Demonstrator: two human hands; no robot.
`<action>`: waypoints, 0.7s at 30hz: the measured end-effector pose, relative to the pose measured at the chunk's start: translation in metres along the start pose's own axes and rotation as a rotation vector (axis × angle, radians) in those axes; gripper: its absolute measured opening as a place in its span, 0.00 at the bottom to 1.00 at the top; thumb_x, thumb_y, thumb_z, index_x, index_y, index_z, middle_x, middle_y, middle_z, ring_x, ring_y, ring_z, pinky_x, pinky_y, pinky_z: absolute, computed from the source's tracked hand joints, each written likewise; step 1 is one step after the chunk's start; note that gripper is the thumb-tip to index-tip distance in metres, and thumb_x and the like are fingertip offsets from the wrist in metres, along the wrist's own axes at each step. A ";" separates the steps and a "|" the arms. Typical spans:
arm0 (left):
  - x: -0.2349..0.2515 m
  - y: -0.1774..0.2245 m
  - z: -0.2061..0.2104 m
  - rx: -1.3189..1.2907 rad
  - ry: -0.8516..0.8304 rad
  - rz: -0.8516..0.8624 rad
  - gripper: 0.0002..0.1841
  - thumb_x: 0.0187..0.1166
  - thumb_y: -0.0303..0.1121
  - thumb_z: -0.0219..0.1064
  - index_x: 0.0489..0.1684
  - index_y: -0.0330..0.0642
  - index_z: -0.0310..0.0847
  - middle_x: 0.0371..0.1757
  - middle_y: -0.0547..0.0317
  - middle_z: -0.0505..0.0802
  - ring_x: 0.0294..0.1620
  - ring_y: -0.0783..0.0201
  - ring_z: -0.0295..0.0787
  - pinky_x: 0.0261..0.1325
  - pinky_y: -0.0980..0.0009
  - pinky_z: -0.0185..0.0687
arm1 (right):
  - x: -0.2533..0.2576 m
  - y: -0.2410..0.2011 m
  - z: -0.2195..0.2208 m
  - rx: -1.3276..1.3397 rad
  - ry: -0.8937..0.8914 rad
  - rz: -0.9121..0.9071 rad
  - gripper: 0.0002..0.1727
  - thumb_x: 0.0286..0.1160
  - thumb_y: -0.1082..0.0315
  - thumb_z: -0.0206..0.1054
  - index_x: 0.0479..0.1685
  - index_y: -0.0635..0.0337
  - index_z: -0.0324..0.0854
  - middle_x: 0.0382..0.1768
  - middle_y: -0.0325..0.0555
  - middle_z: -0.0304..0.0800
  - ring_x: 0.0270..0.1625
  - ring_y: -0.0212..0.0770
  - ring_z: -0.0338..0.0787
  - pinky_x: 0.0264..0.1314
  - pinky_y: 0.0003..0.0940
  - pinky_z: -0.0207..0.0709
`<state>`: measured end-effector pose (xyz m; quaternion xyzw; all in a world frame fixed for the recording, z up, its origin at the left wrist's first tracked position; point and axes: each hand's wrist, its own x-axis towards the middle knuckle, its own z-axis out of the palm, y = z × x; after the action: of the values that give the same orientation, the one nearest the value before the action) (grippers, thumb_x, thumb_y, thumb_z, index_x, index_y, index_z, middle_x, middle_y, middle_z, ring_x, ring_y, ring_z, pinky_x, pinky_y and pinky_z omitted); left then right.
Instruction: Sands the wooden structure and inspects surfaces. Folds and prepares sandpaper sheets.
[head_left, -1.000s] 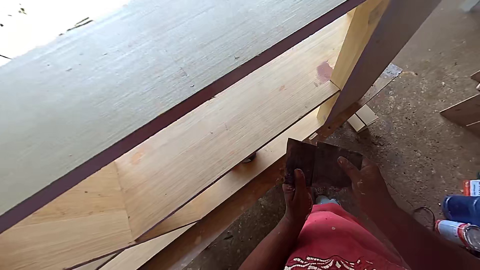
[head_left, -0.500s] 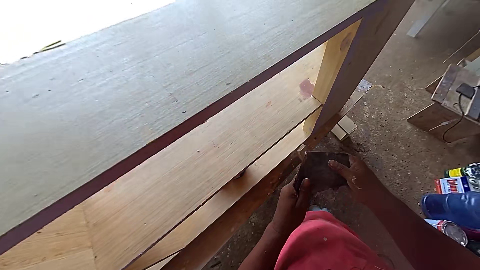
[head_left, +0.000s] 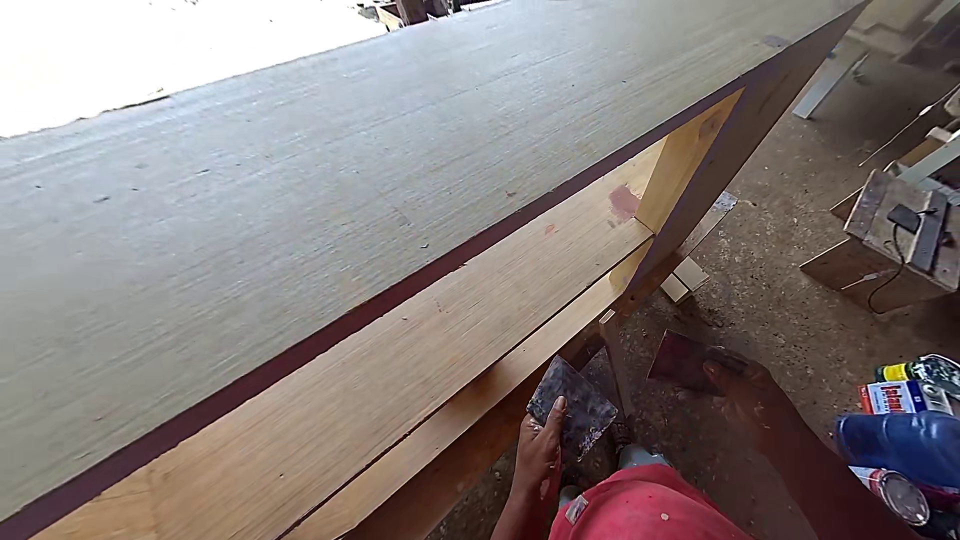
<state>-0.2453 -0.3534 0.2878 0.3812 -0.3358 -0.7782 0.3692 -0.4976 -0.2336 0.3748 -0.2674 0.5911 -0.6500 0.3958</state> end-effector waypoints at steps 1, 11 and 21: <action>0.000 -0.002 0.001 0.011 -0.010 -0.012 0.12 0.86 0.28 0.61 0.58 0.29 0.79 0.44 0.47 0.95 0.44 0.60 0.96 0.54 0.62 0.93 | -0.002 0.001 -0.002 0.006 0.009 0.017 0.12 0.82 0.68 0.62 0.57 0.61 0.85 0.48 0.47 0.95 0.46 0.45 0.97 0.48 0.46 0.95; -0.003 -0.037 0.050 0.037 -0.052 -0.071 0.13 0.87 0.28 0.60 0.62 0.28 0.77 0.46 0.45 0.95 0.46 0.58 0.96 0.56 0.60 0.92 | -0.007 0.001 -0.058 0.100 0.075 0.077 0.14 0.80 0.70 0.61 0.59 0.64 0.84 0.49 0.52 0.95 0.45 0.49 0.98 0.42 0.48 0.95; 0.005 -0.131 0.191 -0.025 -0.027 -0.193 0.16 0.89 0.30 0.59 0.69 0.33 0.72 0.48 0.48 0.94 0.48 0.58 0.95 0.56 0.59 0.91 | -0.008 -0.005 -0.249 0.123 0.119 0.070 0.13 0.79 0.69 0.60 0.56 0.53 0.84 0.44 0.39 0.97 0.41 0.41 0.98 0.40 0.43 0.95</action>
<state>-0.4500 -0.2456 0.2736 0.3965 -0.2927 -0.8195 0.2925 -0.6972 -0.0888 0.3413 -0.1827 0.5816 -0.6856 0.3978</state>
